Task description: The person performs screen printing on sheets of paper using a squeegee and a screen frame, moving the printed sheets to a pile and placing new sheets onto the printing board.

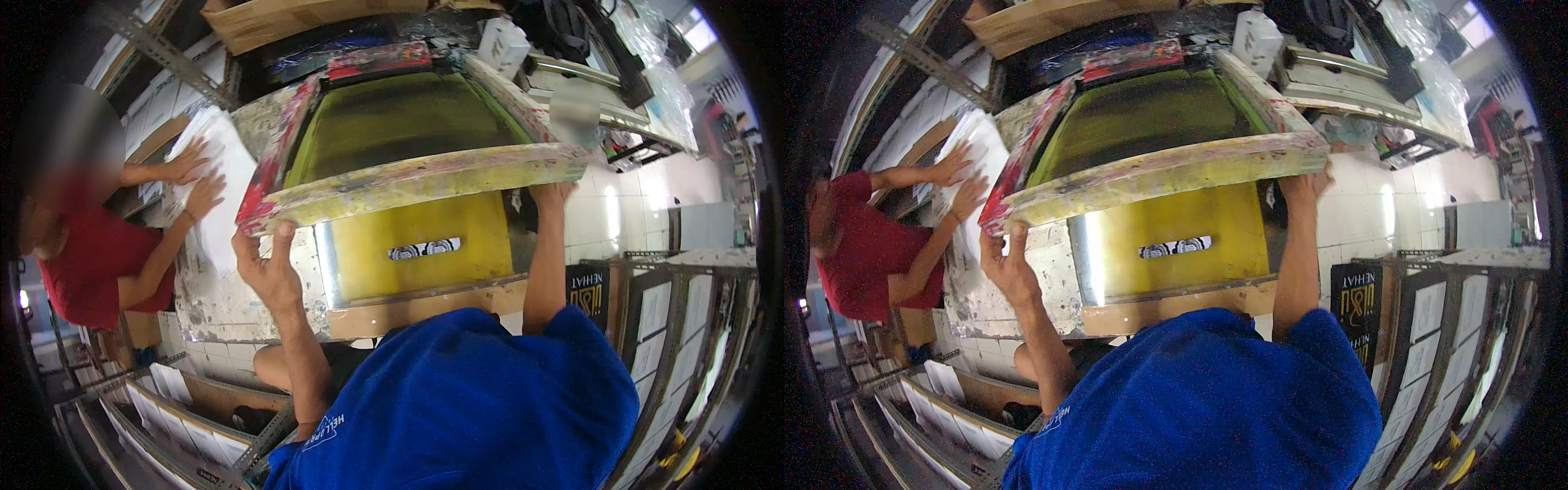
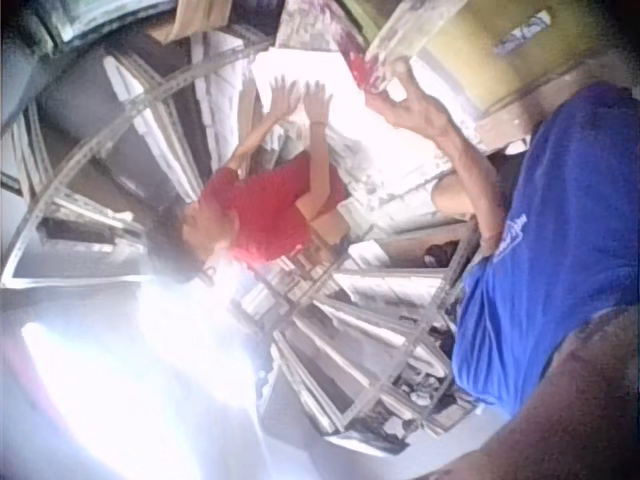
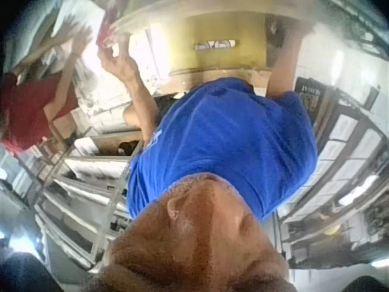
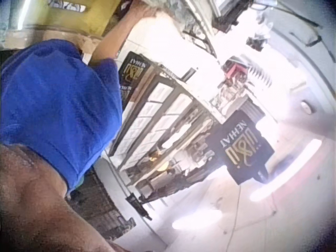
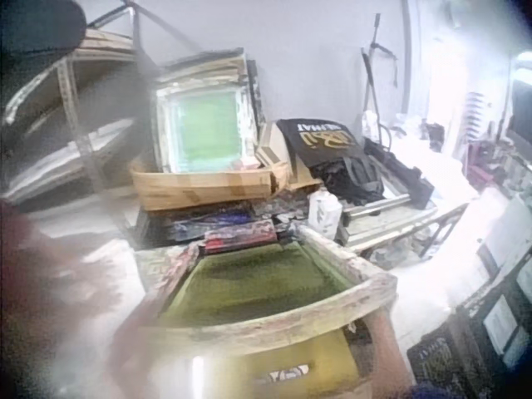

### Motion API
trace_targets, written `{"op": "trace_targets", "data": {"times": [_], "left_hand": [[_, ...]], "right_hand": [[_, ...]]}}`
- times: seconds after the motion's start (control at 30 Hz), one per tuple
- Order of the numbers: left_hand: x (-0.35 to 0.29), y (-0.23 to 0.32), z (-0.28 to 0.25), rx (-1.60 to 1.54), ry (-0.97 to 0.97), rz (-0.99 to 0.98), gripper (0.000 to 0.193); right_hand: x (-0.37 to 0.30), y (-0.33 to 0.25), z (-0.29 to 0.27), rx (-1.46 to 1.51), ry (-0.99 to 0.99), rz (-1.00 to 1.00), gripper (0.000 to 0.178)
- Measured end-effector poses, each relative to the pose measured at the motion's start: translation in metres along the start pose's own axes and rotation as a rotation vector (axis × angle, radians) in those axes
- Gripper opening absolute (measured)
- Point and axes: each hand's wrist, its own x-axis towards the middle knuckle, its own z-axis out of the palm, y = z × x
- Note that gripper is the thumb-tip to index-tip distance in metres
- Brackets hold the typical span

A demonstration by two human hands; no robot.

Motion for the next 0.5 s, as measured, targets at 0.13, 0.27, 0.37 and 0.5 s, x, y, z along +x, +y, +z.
{"op": "trace_targets", "data": {"times": [0.13,0.27,0.37,0.5], "left_hand": [[-0.004,0.003,-0.001,0.095,-0.015,0.026,0.040],[-0.008,0.001,0.002,-0.011,-0.017,-0.031,0.047],[-0.009,-0.007,-0.002,0.092,-0.022,-0.011,0.044],[-0.012,0.004,0.002,0.019,-0.006,-0.028,0.042]], "right_hand": [[-0.076,0.001,-0.004,0.269,-0.162,0.301,0.058],[-0.106,0.015,0.031,0.191,0.077,0.105,0.046],[-0.099,0.007,0.017,0.283,0.133,0.134,0.034],[-0.090,0.016,0.008,0.604,0.178,0.234,0.027]]}}
